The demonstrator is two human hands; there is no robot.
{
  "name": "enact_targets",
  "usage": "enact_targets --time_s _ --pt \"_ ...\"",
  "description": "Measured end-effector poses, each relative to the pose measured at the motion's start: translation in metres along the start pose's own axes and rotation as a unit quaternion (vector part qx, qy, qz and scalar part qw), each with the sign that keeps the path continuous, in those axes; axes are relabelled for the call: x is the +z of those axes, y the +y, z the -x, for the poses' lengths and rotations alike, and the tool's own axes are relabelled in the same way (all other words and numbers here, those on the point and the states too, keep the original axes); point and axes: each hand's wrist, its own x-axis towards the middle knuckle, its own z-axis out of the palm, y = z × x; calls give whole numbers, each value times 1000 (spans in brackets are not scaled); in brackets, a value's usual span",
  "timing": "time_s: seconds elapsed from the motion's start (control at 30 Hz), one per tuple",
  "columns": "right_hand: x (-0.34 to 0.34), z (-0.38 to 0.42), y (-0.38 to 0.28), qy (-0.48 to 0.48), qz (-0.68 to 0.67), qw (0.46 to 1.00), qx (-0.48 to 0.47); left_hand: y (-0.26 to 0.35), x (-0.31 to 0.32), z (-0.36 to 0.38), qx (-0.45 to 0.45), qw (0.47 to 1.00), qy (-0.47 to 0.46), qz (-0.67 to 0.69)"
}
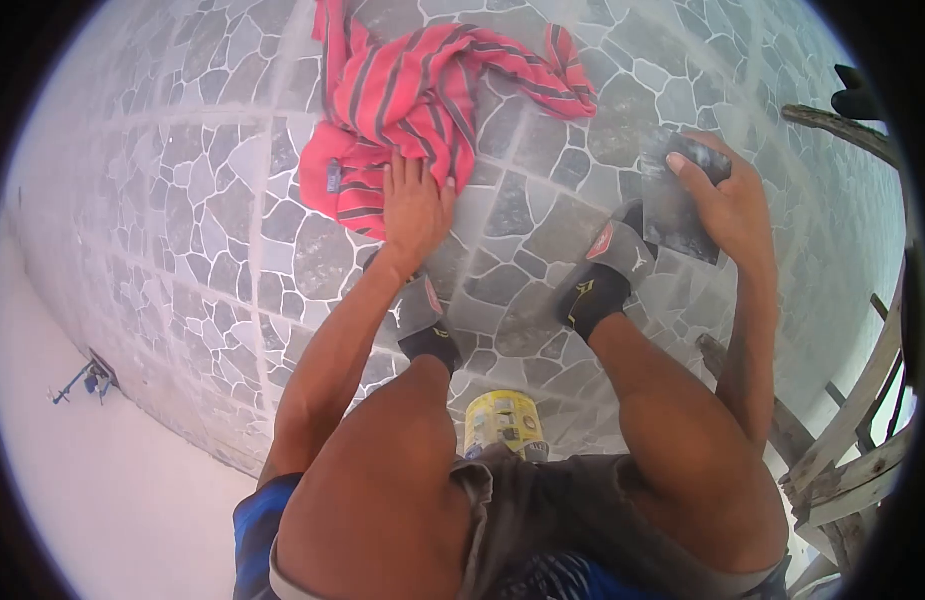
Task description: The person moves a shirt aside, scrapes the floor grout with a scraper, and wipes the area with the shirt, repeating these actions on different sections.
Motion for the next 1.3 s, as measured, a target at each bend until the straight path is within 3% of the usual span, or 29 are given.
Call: enact_targets --time_s 0.03,0.1,0.17,0.27,0.4,0.47,0.57,0.63,0.73,0.83,0.97,1.03,1.1,1.17,1.3 --pt "-1 1 -6 7 -1 1000 -1 35 -5 9 45 992 -112 23" --pt "1 4 -9 36 8 999 0 68 1 36 204 962 -161 84" --pt "-3 10 -8 29 27 999 8 65 6 69 299 925 -200 126" --pt "-3 13 19 11 23 999 30 57 -10 89 256 932 -214 146" --pt "-1 10 40 11 23 998 53 51 -2 46 241 944 -205 97" --pt "-3 8 33 -3 -9 996 84 57 9 -2 221 953 -177 110" --pt "-2 8 26 -11 -40 994 101 59 33 -123 238 967 -26 87" --pt "-2 7 25 -3 -41 994 100 58 49 -210 172 981 82 35" --pt "-5 5 31 13 -33 994 101 52 57 -250 127 987 99 22" --pt "-13 -4 44 18 -67 991 113 51 34 -183 159 985 38 51" --pt "-20 -12 64 9 -69 989 131 56 7 -11 259 941 -214 35" --pt "-24 -19 68 9 -58 991 121 51 1 8 303 910 -274 74" --pt "-24 -21 72 4 -58 992 111 51 17 -30 306 910 -262 99" --pt "-24 -22 75 8 -73 991 112 63 23 -112 323 912 -240 79" --pt "-34 -19 68 -2 -41 988 150 91 76 -332 285 949 105 84"
